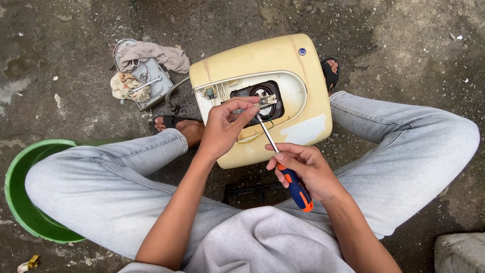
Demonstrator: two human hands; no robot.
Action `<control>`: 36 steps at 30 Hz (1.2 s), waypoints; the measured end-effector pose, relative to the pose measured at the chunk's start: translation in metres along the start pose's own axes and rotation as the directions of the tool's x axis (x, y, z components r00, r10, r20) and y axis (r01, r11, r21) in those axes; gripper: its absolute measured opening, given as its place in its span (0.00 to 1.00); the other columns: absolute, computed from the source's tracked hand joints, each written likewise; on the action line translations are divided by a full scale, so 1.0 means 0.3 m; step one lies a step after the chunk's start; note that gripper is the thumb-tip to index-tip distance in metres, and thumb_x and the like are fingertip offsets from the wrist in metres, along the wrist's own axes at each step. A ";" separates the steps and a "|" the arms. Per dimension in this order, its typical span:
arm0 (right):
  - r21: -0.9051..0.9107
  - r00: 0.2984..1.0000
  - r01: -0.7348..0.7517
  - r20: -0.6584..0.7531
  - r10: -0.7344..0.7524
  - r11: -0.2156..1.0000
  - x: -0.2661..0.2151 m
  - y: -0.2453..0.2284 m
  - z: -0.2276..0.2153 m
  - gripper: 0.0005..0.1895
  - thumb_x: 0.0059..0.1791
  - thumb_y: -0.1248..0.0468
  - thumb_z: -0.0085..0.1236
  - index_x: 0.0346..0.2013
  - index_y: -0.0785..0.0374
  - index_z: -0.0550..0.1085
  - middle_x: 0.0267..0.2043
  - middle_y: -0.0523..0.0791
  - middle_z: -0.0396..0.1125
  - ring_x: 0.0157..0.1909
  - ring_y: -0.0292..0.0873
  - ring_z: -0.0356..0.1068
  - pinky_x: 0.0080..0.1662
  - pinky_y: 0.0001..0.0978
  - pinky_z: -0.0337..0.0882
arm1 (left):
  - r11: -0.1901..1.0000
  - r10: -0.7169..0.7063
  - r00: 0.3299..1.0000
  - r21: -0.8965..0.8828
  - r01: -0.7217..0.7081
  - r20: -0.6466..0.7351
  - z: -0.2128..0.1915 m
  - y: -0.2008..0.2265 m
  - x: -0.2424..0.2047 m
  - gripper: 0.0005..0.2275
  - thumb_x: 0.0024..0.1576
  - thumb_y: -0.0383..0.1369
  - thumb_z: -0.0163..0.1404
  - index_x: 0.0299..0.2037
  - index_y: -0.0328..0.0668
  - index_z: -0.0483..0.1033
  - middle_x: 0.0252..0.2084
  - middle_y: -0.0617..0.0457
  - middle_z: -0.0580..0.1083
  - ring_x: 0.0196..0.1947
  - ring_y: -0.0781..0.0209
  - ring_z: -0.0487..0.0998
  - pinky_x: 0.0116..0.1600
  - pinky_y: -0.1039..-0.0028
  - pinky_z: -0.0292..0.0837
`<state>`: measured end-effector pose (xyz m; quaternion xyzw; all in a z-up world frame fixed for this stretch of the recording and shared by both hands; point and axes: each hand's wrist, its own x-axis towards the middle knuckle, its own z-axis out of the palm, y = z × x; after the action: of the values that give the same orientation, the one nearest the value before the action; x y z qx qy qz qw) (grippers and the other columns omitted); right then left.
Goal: Disassembling a small electric water heater by unscrewing internal components using a screwdriver.
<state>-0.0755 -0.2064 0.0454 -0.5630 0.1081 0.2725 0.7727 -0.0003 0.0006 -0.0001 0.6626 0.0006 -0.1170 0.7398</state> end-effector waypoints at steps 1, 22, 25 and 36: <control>0.002 1.000 -0.004 -0.002 0.004 1.000 -0.003 -0.001 -0.001 0.18 0.53 0.73 0.48 0.56 0.82 0.72 0.32 0.58 0.72 0.22 0.40 0.69 0.22 0.30 0.74 | 1.000 -0.005 1.000 -0.001 0.005 0.001 0.000 -0.009 -0.001 0.08 0.60 0.36 0.58 0.41 0.41 0.83 0.51 0.49 0.80 0.51 0.64 0.79 0.52 0.75 0.79; -0.275 0.990 -0.131 -0.084 0.112 0.952 0.024 -0.162 -0.152 0.38 0.40 0.82 0.56 0.65 0.74 0.60 0.49 0.64 0.71 0.25 0.55 0.78 0.26 0.43 0.83 | 0.958 -0.045 0.998 0.280 0.056 -0.047 0.114 -0.198 0.119 0.06 0.61 0.31 0.53 0.43 0.47 0.84 0.25 0.55 0.76 0.23 0.72 0.71 0.29 0.80 0.71; -0.452 0.979 -0.202 -0.127 0.162 0.869 0.068 -0.180 -0.196 0.34 0.40 0.81 0.55 0.61 0.77 0.62 0.48 0.63 0.72 0.21 0.52 0.77 0.23 0.40 0.80 | 0.922 -0.087 0.996 0.381 0.074 0.017 0.149 -0.222 0.132 0.10 0.61 0.30 0.48 0.47 0.46 0.83 0.24 0.54 0.78 0.23 0.66 0.73 0.34 0.74 0.73; -0.929 0.955 -0.209 -0.128 0.267 0.304 0.258 -0.315 -0.220 0.23 0.40 0.79 0.55 0.51 0.76 0.76 0.47 0.60 0.74 0.17 0.45 0.74 0.22 0.32 0.77 | 0.576 -0.243 0.963 0.816 0.049 0.114 0.189 -0.233 0.164 0.21 0.59 0.31 0.44 0.64 0.49 0.72 0.44 0.39 0.80 0.46 0.36 0.82 0.53 0.48 0.77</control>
<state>0.0492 -0.2650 0.0627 -0.8728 -0.0048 0.4101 0.2647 0.0267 -0.0700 -0.0695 0.9063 -0.0767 -0.2358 0.3423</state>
